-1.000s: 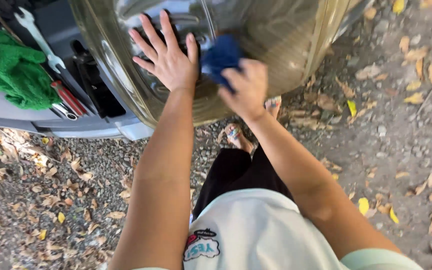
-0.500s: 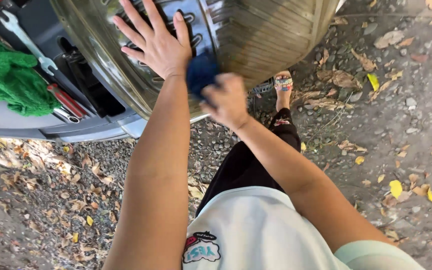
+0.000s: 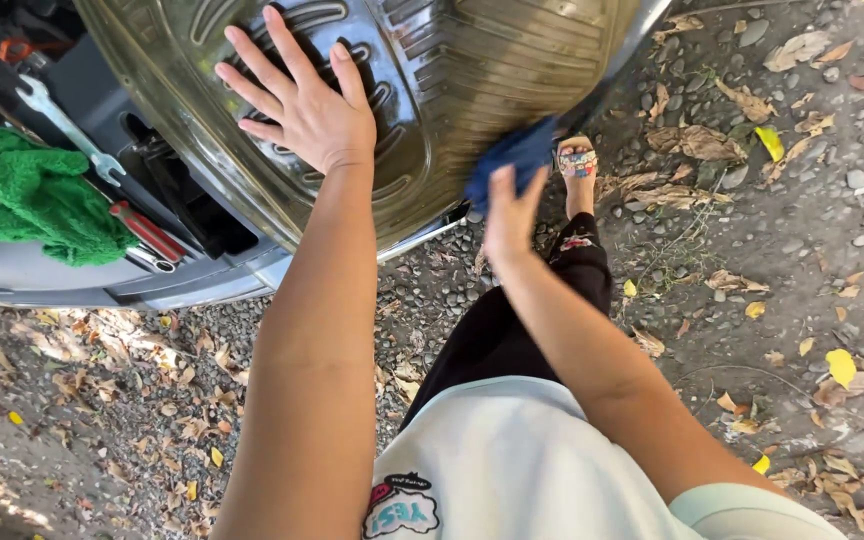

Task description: Cleaning a large plastic car component, likely a headlight cover, using a blue microfiber cloth.

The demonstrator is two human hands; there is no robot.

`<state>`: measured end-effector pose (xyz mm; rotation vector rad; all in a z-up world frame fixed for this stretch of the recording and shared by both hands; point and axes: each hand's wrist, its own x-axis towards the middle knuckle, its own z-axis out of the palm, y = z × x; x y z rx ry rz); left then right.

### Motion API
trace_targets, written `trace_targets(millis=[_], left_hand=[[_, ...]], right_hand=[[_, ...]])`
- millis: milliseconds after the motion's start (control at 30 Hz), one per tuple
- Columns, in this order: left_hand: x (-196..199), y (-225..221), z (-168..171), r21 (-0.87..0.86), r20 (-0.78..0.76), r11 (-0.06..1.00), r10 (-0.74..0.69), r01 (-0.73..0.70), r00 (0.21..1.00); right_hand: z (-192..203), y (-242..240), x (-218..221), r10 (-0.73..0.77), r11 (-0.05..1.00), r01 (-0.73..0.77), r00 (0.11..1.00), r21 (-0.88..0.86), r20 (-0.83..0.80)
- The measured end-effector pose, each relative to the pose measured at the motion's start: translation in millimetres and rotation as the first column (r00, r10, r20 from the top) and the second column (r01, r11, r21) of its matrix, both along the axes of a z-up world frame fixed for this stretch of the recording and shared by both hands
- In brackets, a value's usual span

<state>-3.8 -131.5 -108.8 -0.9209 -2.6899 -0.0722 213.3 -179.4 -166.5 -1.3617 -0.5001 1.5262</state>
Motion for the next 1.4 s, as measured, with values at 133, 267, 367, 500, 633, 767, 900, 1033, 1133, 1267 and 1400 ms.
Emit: trace_targets(millis=[133,267,367,500,633,767,900,1033,1133,1267,1400], left_hand=[[1,-1,0,0.020,0.003,1.000,-0.007,0.007,1.000],[-1,0,-2,0.020,-0.010,1.000,-0.007,0.007,1.000],[3,1,9,-0.012,0.036,1.000,-0.004,0.004,0.999],[6,0,12,-0.005,0.042,1.000,-0.003,0.004,0.999],[9,9,19,0.002,0.072,1.000,-0.001,0.001,0.997],[9,4,23,-0.021,0.081,1.000,-0.006,0.008,0.997],[14,9,28,0.014,0.130,0.999,0.037,-0.039,0.991],[6,5,23,-0.017,0.098,1.000,-0.019,0.020,0.995],[2,7,13,-0.033,0.042,0.996,-0.077,0.078,0.996],[1,4,10,-0.006,-0.023,0.991,-0.137,0.137,0.990],[12,6,33,-0.051,0.088,0.997,-0.060,0.064,0.994]], right_hand=[[56,-66,-29,0.403,0.877,-0.437,0.895,-0.199,-0.188],[35,-67,-40,0.267,0.821,-0.443,0.856,-0.359,-0.443],[55,-1,-8,0.113,0.785,-0.217,0.971,-0.580,-0.211],[-28,90,59,-0.098,0.910,-0.065,0.926,-0.409,-0.365],[-9,162,100,0.028,0.957,-0.092,0.973,-0.275,-0.231],[14,235,87,0.280,0.948,-0.301,0.943,0.102,0.180],[32,250,91,0.153,0.748,-0.504,0.763,0.431,0.627],[34,178,79,0.335,0.894,-0.393,0.905,0.216,0.262],[45,165,69,0.267,0.924,-0.314,0.939,0.221,0.217],[69,240,79,0.170,0.639,-0.565,0.765,0.522,0.621],[152,333,15,-0.078,0.475,-0.715,0.547,0.513,0.834]])
